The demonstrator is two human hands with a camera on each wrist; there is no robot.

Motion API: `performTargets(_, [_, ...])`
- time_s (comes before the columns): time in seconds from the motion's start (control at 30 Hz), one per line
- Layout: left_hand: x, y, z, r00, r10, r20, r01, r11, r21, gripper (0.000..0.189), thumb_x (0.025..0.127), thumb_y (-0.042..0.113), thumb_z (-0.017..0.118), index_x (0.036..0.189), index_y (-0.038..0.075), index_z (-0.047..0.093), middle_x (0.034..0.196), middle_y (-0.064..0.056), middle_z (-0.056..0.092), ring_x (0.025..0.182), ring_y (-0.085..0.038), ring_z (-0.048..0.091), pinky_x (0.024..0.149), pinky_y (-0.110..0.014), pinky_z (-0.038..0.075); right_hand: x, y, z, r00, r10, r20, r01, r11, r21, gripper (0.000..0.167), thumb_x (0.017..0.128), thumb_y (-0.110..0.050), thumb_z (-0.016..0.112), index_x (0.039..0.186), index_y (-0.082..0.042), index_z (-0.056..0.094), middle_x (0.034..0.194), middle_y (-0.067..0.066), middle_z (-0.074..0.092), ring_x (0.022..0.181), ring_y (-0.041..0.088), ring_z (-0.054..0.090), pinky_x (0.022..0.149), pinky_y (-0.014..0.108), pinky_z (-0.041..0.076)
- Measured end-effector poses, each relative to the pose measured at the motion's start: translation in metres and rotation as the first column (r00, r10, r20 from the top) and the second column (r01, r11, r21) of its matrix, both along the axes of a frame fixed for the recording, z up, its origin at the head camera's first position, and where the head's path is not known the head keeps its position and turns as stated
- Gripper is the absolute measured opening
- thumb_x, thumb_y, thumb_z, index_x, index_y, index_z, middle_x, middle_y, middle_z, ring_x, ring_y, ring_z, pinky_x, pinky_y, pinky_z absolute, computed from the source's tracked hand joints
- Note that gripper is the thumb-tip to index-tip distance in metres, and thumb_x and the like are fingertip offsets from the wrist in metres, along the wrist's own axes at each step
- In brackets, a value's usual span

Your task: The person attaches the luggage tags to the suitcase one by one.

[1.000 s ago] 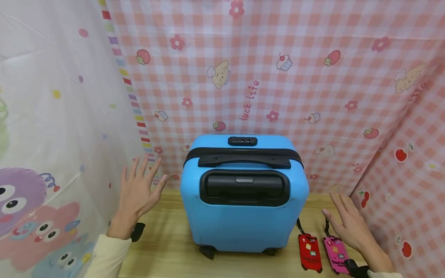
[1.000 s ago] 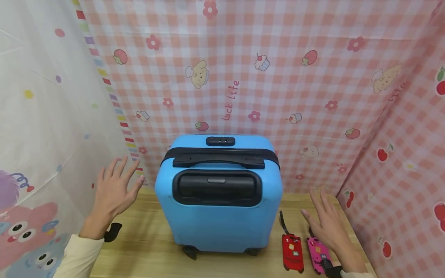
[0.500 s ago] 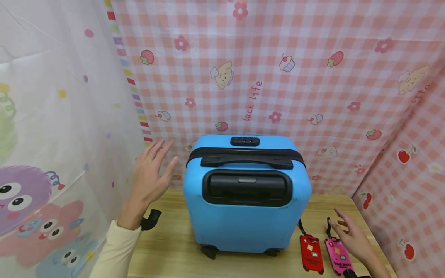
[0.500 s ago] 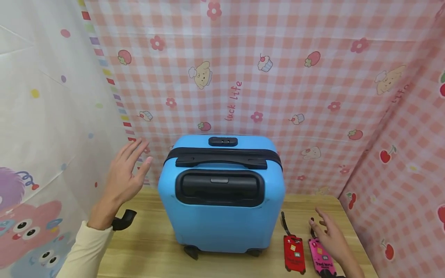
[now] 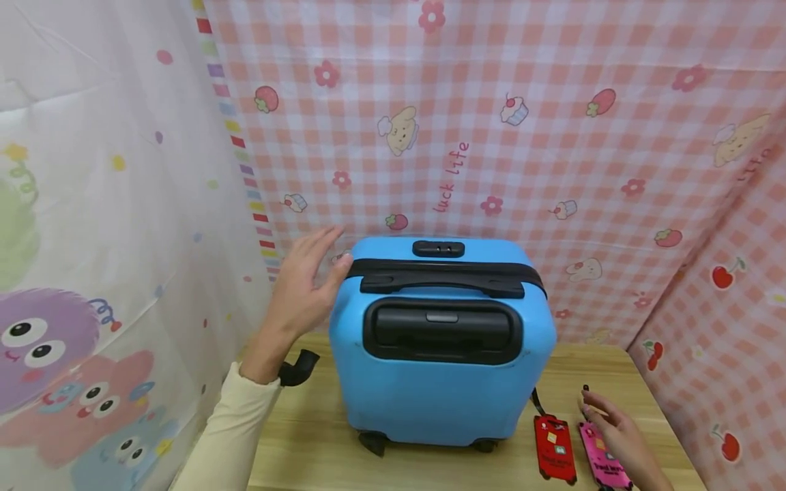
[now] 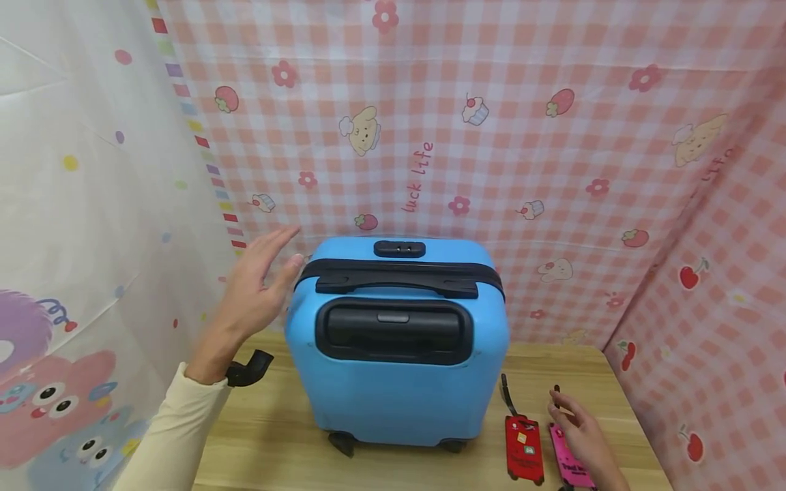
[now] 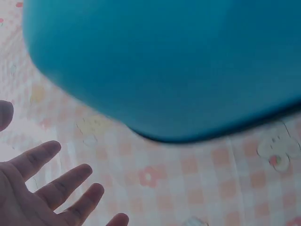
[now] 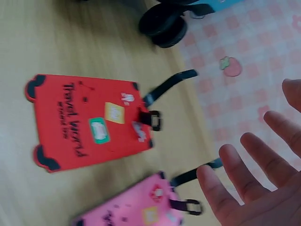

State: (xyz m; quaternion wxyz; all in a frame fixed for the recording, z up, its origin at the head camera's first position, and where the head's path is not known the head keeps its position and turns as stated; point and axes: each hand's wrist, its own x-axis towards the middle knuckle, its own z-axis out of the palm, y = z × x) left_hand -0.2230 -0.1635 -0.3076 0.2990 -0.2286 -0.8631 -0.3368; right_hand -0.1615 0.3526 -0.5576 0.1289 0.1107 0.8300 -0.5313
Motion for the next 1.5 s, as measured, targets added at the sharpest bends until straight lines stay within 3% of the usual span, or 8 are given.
performTargets(0.2, [0.002,0.018,0.006,0.996,-0.080,0.049,0.080,0.997,0.016,0.050,0.100,0.033,0.055,0.148,0.016,0.049,0.150,-0.005,0.048,0.140,-0.028,0.039,0.115,-0.054,0.029,-0.004,-0.008,-0.018,0.998,0.006,0.069,-0.001,0.997,-0.072,0.067,0.106,-0.034,0.042,0.158,-0.001,0.014,0.158,0.030,0.018,0.140,0.050,0.027,0.110,0.058,0.036])
performTargets(0.4, [0.004,0.029,0.007,0.983,-0.132,0.131,0.125,0.991,0.054,0.050,0.103,0.038,0.050,0.150,0.022,0.045,0.150,-0.001,0.048,0.139,-0.023,0.039,0.114,-0.053,0.031,-0.004,-0.011,-0.031,0.997,0.014,0.074,-0.008,0.997,-0.081,0.063,0.104,-0.013,0.044,0.158,-0.002,0.012,0.157,0.031,0.016,0.140,0.052,0.025,0.107,0.057,0.040])
performTargets(0.53, [0.004,0.034,0.005,0.976,-0.147,0.160,0.137,0.988,0.073,0.050,0.103,0.038,0.050,0.150,0.021,0.045,0.151,-0.001,0.048,0.139,-0.023,0.039,0.114,-0.052,0.032,-0.005,-0.013,-0.040,0.999,0.019,0.048,-0.019,1.000,-0.002,0.071,0.101,-0.015,0.055,0.158,-0.003,0.014,0.156,0.034,0.019,0.139,0.053,0.030,0.104,0.053,0.045])
performTargets(0.67, [0.004,0.039,0.002,0.966,-0.164,0.199,0.148,0.985,0.090,0.051,0.103,0.039,0.049,0.151,0.021,0.044,0.150,-0.001,0.048,0.139,-0.022,0.038,0.115,-0.051,0.031,-0.006,-0.016,-0.049,0.999,0.008,0.053,-0.010,0.999,0.047,0.081,0.096,-0.021,0.065,0.157,-0.001,0.016,0.153,0.037,0.020,0.136,0.055,0.033,0.104,0.057,0.042])
performTargets(0.8, [0.003,0.042,-0.002,0.959,-0.161,0.231,0.146,0.986,0.080,0.052,0.103,0.043,0.048,0.151,0.021,0.044,0.150,-0.001,0.048,0.138,-0.021,0.039,0.115,-0.050,0.031,-0.009,-0.021,-0.060,0.998,-0.011,0.067,0.011,1.000,0.008,0.089,0.091,-0.020,0.072,0.156,0.003,0.015,0.153,0.040,0.017,0.137,0.058,0.025,0.109,0.064,0.032])
performTargets(1.1, [0.000,0.042,-0.009,0.950,-0.110,0.292,0.120,0.993,-0.014,0.060,0.102,0.048,0.047,0.155,0.022,0.036,0.154,-0.001,0.043,0.143,-0.025,0.034,0.117,-0.056,0.025,-0.013,-0.030,-0.073,0.996,-0.038,0.080,0.037,0.999,0.020,0.088,0.094,-0.028,0.069,0.155,0.005,0.014,0.149,0.038,0.023,0.129,0.055,0.036,0.100,0.057,0.044])
performTargets(1.33, [0.003,0.040,-0.012,0.936,-0.062,0.346,0.101,0.990,-0.096,0.065,0.100,0.050,0.049,0.157,0.024,0.031,0.159,0.004,0.035,0.150,-0.027,0.022,0.119,-0.059,0.014,-0.017,-0.035,-0.080,0.998,-0.061,0.028,0.059,0.997,0.059,0.082,0.095,-0.031,0.067,0.152,0.008,0.022,0.148,0.038,0.029,0.132,0.053,0.037,0.106,0.062,0.036])
performTargets(1.5, [0.004,0.040,-0.013,0.939,-0.065,0.338,0.103,0.990,-0.097,0.063,0.100,0.050,0.050,0.155,0.023,0.035,0.158,0.004,0.036,0.150,-0.026,0.022,0.119,-0.058,0.015,-0.017,-0.039,-0.082,0.994,-0.106,-0.001,0.106,0.992,0.063,0.081,0.096,-0.036,0.065,0.151,0.008,0.026,0.145,0.037,0.035,0.112,0.040,0.059,0.089,0.044,0.052])
